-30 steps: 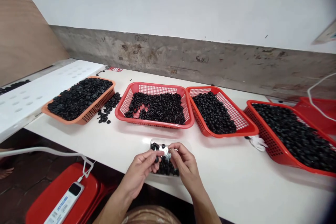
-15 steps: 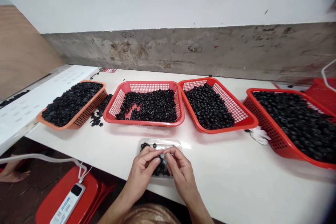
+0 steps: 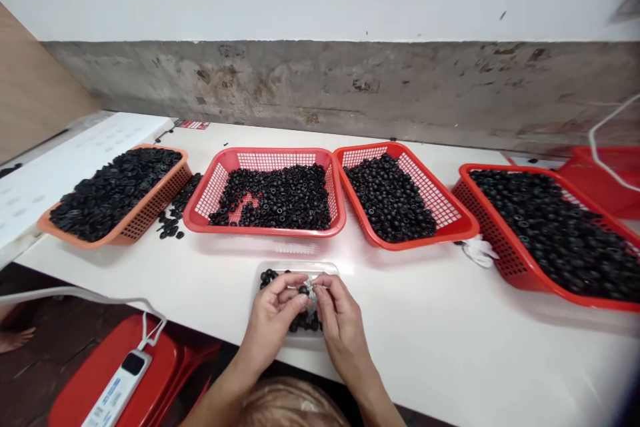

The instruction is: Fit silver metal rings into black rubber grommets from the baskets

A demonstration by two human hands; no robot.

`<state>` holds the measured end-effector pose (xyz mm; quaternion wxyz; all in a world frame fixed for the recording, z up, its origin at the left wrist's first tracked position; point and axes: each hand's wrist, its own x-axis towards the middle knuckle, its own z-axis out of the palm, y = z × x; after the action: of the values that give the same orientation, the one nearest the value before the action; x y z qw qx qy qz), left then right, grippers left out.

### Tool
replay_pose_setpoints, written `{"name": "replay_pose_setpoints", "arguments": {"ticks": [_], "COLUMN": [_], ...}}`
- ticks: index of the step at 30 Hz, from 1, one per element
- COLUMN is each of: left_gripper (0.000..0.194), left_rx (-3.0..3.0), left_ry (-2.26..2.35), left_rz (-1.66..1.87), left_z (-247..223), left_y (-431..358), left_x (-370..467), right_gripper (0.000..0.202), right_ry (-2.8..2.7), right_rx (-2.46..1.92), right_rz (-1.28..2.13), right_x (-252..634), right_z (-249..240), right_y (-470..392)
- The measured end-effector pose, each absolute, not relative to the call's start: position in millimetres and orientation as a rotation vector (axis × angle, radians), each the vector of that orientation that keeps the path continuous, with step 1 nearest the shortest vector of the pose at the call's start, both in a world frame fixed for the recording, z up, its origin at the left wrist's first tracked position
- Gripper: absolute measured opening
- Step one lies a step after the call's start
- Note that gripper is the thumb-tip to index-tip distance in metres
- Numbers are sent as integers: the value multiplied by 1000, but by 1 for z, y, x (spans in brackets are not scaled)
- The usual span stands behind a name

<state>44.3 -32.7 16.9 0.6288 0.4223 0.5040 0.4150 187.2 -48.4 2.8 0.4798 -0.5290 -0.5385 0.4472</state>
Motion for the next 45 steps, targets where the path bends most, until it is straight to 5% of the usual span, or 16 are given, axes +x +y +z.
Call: {"name": "replay_pose_setpoints", "arguments": {"ticks": [8, 17, 30, 39, 45], "left_gripper": [37, 17, 43, 39, 13], "left_rx": [839, 1076, 1393, 1363, 1184], "left_ry": [1071, 1026, 1204, 1252, 1159], "left_rz": [1054, 1102, 1026, 1083, 1111], "left_z": [25, 17, 16, 16, 17], "left_y": [-38, -38, -47, -49, -47], "left_x": [17, -5, -4, -18, -30], "right_gripper": [17, 16, 17, 57, 33], "right_ry": [-1473, -1619, -1924, -2251, -1932], "right_rx": [-1308, -1300, -1278, -1219, -1494], "right_rz": [831, 664, 362, 86, 304], "right_x": [164, 151, 145, 150, 178], "right_z": [14, 23, 17, 6, 4], "right_y": [-54, -57, -56, -73, -49]}}
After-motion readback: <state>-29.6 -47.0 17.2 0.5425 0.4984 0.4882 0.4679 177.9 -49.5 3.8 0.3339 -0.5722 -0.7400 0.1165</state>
